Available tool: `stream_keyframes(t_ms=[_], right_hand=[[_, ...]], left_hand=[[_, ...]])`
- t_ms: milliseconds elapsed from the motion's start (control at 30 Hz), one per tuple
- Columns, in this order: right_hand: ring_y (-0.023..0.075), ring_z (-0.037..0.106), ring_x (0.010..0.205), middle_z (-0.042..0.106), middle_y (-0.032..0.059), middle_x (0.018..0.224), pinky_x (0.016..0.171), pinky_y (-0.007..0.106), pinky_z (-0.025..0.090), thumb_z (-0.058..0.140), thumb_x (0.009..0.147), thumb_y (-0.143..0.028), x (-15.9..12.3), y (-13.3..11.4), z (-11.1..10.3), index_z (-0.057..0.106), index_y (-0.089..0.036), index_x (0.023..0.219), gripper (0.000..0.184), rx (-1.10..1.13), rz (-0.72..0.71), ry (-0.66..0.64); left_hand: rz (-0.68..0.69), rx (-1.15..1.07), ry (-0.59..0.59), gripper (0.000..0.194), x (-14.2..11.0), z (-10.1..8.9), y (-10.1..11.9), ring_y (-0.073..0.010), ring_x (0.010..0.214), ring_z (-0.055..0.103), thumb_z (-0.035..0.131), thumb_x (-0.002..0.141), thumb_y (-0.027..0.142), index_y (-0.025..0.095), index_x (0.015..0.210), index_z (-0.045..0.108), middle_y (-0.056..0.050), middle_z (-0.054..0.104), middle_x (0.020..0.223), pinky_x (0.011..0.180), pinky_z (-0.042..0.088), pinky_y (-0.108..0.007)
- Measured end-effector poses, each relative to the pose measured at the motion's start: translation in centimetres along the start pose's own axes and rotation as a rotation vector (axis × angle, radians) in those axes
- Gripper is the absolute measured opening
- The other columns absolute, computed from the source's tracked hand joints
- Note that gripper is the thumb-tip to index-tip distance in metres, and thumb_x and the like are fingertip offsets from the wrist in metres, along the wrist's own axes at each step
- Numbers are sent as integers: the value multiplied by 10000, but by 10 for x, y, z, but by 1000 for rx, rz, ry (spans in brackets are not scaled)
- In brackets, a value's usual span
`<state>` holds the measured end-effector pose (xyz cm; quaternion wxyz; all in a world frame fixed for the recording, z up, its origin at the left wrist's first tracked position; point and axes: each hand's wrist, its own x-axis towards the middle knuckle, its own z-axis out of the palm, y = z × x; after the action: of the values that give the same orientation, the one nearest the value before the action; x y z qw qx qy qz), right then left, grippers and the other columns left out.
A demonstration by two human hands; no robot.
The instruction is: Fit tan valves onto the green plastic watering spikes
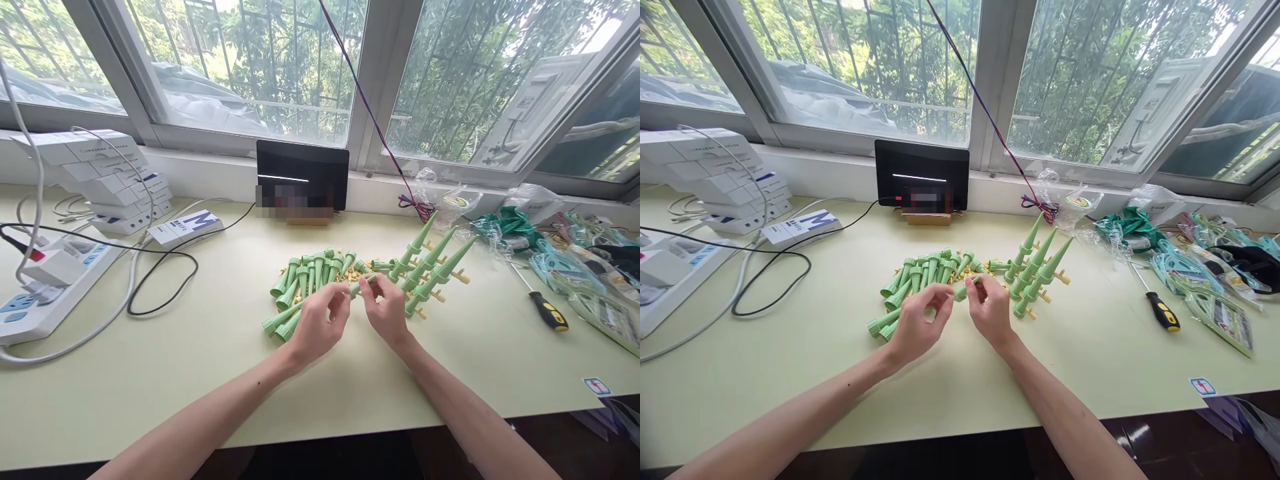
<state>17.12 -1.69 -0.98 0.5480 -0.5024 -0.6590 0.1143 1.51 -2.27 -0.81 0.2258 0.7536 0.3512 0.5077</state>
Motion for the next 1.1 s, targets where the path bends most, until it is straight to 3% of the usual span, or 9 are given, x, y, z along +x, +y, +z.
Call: stream_keyframes(t_ms=[200, 333, 467, 633, 833, 1100], right_hand=[[130, 478, 539, 570, -10, 639, 586, 252, 387, 487, 983, -305, 28, -6, -11, 600, -179, 829, 229, -253, -64, 68], [157, 521, 612, 615, 26, 720, 640, 267, 374, 473, 982, -280, 65, 6, -11, 576, -179, 815, 220, -405, -56, 62], [185, 538, 659, 626, 60, 726, 617, 269, 345, 453, 978, -215, 102, 24, 1, 551, -180, 765, 237, -515, 96, 72], [209, 596, 748, 675, 120, 850, 636, 275, 378, 458, 978, -197, 130, 38, 13, 603, -159, 843, 201, -593, 283, -94], [199, 632, 712, 679, 146, 827, 644, 267, 429, 551, 916, -146, 144, 50, 14, 652, -131, 808, 149, -628, 371, -195], [195, 628, 566, 638, 110, 601, 552, 273, 461, 602, 816, -83, 150, 56, 16, 695, -78, 801, 95, -648, 458, -273]], left_hand=[[159, 78, -303, 132, -12, 3, -3, -78, 517, 408, 464, 935, 149, 181, 960, 589, 42, 519, 630, 525, 343, -210], [230, 124, -403, 154, -17, 6, 0, -85, 497, 344, 439, 929, 135, 176, 926, 587, 40, 474, 614, 499, 291, -229], [257, 148, -444, 158, -19, 9, 1, -96, 489, 293, 425, 917, 123, 184, 863, 561, 45, 412, 589, 483, 257, -243], [256, 162, -451, 149, -19, 9, 0, -97, 489, 278, 427, 914, 118, 188, 858, 546, 51, 399, 589, 494, 259, -247], [264, 177, -463, 152, -20, 9, 0, -102, 500, 311, 424, 908, 115, 191, 852, 544, 43, 422, 603, 499, 269, -250], [300, 179, -479, 171, -21, 10, 0, -98, 478, 345, 413, 911, 116, 191, 807, 526, 39, 433, 591, 477, 262, -251]])
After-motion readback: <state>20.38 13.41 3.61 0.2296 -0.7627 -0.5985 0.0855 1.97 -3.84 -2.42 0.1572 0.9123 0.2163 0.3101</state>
